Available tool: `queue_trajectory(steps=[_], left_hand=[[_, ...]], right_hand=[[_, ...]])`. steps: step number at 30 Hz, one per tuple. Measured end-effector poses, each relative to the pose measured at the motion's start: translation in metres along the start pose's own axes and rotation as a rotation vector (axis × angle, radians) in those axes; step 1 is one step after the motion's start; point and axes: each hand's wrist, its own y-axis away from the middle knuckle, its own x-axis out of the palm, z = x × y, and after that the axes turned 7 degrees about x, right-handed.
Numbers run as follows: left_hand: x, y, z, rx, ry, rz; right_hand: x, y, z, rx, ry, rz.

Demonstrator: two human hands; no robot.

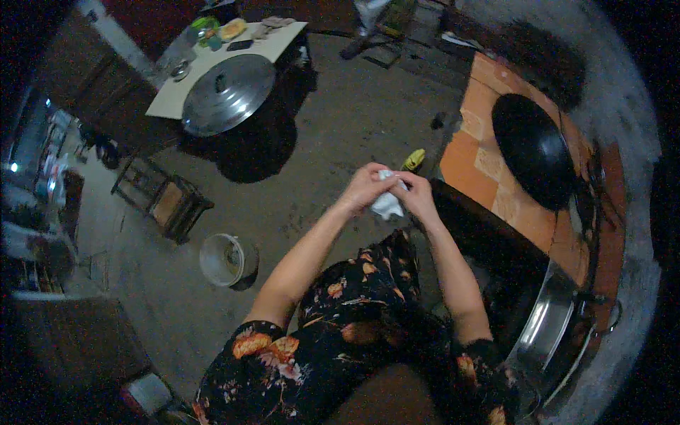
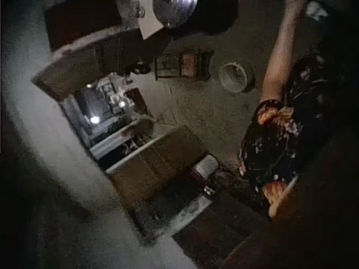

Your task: The person rinses a white cloth under a faucet, wipes the edges and interior surfaces of a metal sink, and then rinses the cloth again.

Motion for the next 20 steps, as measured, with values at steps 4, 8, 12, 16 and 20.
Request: queue_trajectory(steps=[4,8,12,16,20], left_hand=[[-0.069,-0.018,0.000,-0.024,-0.143,0.105],[-0.117,-0.048,0.012,-0.045,-0.300,0.149],[-0.139,-0.097,0.015,-0.051,0.160,0.092],[-0.164,-0.161,0.016,-0.114,0.506,-0.052],[-0.158,-0.237,0.003,-0.232,0.326,0.066]], right_hand=[[0.040,-0.042,-0.019,0.103,-0.117,0.080],[0.053,-0.086,-0.014,0.544,-0.741,0.196],[0.061,-0.149,-0.020,0.440,-1.155,0.178],[0.056,-0.212,-0.041,0.474,-1.139,0.221],[0.035,-0.260,-0.085,0.440,-1.257,0.051]])
